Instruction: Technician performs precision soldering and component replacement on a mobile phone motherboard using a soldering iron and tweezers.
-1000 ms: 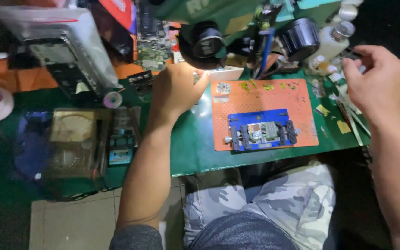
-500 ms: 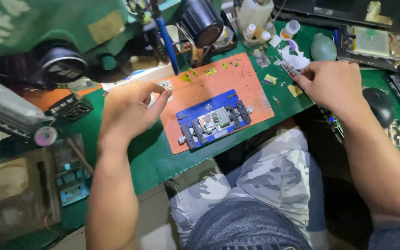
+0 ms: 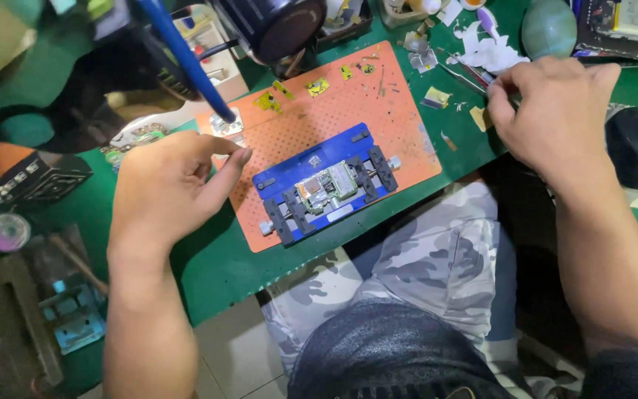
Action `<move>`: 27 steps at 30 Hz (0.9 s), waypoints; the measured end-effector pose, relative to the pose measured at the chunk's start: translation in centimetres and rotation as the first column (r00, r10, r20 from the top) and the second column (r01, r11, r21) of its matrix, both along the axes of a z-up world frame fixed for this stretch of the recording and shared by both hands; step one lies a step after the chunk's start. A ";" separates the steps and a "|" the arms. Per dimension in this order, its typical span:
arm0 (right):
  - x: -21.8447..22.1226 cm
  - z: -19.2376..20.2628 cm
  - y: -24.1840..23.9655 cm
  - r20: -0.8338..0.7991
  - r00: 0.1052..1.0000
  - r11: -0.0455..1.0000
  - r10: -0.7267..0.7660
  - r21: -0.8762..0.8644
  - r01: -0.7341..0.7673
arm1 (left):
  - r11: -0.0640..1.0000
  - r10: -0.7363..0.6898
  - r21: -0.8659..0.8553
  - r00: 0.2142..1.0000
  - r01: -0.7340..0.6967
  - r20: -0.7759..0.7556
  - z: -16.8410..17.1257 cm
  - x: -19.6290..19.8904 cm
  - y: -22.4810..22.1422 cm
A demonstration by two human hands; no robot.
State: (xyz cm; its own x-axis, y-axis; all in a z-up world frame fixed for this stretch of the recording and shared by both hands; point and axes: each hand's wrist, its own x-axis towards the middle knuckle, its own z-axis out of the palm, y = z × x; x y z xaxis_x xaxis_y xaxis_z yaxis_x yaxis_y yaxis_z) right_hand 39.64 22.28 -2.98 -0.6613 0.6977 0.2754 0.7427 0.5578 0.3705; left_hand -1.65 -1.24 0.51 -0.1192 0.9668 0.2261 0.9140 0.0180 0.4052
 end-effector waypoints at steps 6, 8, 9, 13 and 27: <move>-0.3 0.0 -0.4 -0.017 0.998 0.998 0.058 -0.039 -0.059 | 1.000 0.008 -0.024 1.000 -0.009 -0.009 -0.1 0.3 -0.1; -0.5 1.0 -1.1 -0.006 0.997 0.997 0.080 -0.010 -0.080 | 1.000 0.007 -0.024 1.000 -0.008 -0.025 -0.1 0.3 -0.1; -0.6 1.8 -1.7 -0.065 0.991 0.993 0.114 -0.010 -0.115 | 0.999 0.013 -0.043 0.999 -0.015 -0.036 0.0 0.3 -0.1; 0.3 2.8 -3.9 -0.415 0.906 0.977 0.081 -0.145 -0.154 | 0.998 0.032 -0.046 0.999 -0.034 -0.035 -0.3 0.2 -0.3; -0.5 -4.8 -10.9 -0.983 0.045 0.706 -0.177 -0.158 -0.690 | 0.993 0.032 -0.111 0.995 -0.042 -0.089 -0.7 0.5 -0.6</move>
